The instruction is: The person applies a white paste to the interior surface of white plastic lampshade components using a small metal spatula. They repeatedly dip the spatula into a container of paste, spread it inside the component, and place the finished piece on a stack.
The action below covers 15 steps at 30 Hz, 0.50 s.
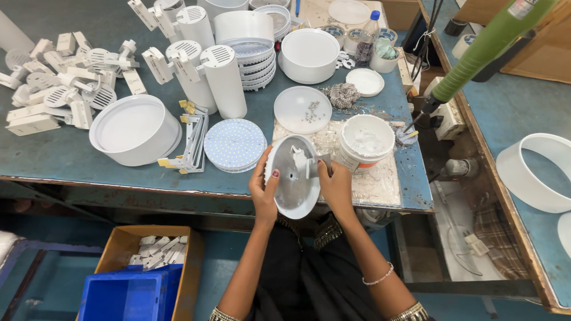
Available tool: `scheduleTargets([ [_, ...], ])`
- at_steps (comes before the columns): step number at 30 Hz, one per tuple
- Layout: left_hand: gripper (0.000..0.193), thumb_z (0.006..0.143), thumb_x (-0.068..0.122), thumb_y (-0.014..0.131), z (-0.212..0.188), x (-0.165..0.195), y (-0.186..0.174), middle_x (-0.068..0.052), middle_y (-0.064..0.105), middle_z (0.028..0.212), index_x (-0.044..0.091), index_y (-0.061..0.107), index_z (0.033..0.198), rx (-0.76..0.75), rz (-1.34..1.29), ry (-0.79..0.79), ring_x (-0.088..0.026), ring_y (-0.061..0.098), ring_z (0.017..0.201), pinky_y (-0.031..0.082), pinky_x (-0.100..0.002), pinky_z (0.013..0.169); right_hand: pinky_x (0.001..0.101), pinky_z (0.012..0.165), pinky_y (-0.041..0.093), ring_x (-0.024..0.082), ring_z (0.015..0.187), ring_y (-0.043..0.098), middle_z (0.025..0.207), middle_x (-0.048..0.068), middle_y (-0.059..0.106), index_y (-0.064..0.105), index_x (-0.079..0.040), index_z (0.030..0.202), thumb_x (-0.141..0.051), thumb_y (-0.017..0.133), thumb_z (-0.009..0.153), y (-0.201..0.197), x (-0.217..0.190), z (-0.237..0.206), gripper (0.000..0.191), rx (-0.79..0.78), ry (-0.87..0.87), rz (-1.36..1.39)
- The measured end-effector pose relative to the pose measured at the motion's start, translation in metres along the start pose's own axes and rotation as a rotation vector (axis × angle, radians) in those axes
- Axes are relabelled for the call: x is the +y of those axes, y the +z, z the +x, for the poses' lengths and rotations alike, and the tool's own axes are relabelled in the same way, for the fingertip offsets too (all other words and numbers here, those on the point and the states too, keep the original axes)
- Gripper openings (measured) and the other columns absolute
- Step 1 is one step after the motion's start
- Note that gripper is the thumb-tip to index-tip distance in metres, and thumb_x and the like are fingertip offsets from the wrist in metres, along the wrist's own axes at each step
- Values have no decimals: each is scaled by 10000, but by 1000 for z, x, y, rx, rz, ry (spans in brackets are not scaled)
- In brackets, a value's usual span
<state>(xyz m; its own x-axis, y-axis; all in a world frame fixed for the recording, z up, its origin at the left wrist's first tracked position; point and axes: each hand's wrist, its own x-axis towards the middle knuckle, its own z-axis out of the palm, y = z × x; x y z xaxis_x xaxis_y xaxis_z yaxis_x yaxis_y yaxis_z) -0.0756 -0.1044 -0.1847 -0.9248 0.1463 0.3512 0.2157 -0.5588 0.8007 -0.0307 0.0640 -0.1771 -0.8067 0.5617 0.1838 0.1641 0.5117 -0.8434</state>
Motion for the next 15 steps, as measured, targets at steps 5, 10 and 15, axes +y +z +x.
scheduleTargets([
  [5, 587, 977, 124, 624, -4, 14, 11, -171, 621, 1405, -51, 473, 1517, -86, 118, 32, -178, 616, 1209, 485, -294, 1039, 259, 545, 398, 45, 611, 503, 691, 1, 640, 764, 35, 984, -158, 657, 958, 1, -12, 14, 222, -22, 30, 323],
  [10, 592, 981, 153, 639, 0, 22, 14, -152, 654, 1334, -33, 484, 1521, -149, 146, -23, -154, 624, 1108, 506, -283, 956, 235, 680, 509, 66, 749, 640, 876, 52, 746, 744, 70, 1074, -75, 701, 915, -10, -35, 20, 220, -108, 37, 526],
  [15, 588, 979, 165, 653, 12, 23, 13, -145, 672, 1291, -22, 504, 1517, -195, 133, -72, -147, 629, 1079, 511, -276, 931, 245, 792, 558, 102, 855, 698, 998, 106, 772, 721, 48, 1210, -22, 719, 863, -13, -55, 18, 354, -160, 62, 558],
])
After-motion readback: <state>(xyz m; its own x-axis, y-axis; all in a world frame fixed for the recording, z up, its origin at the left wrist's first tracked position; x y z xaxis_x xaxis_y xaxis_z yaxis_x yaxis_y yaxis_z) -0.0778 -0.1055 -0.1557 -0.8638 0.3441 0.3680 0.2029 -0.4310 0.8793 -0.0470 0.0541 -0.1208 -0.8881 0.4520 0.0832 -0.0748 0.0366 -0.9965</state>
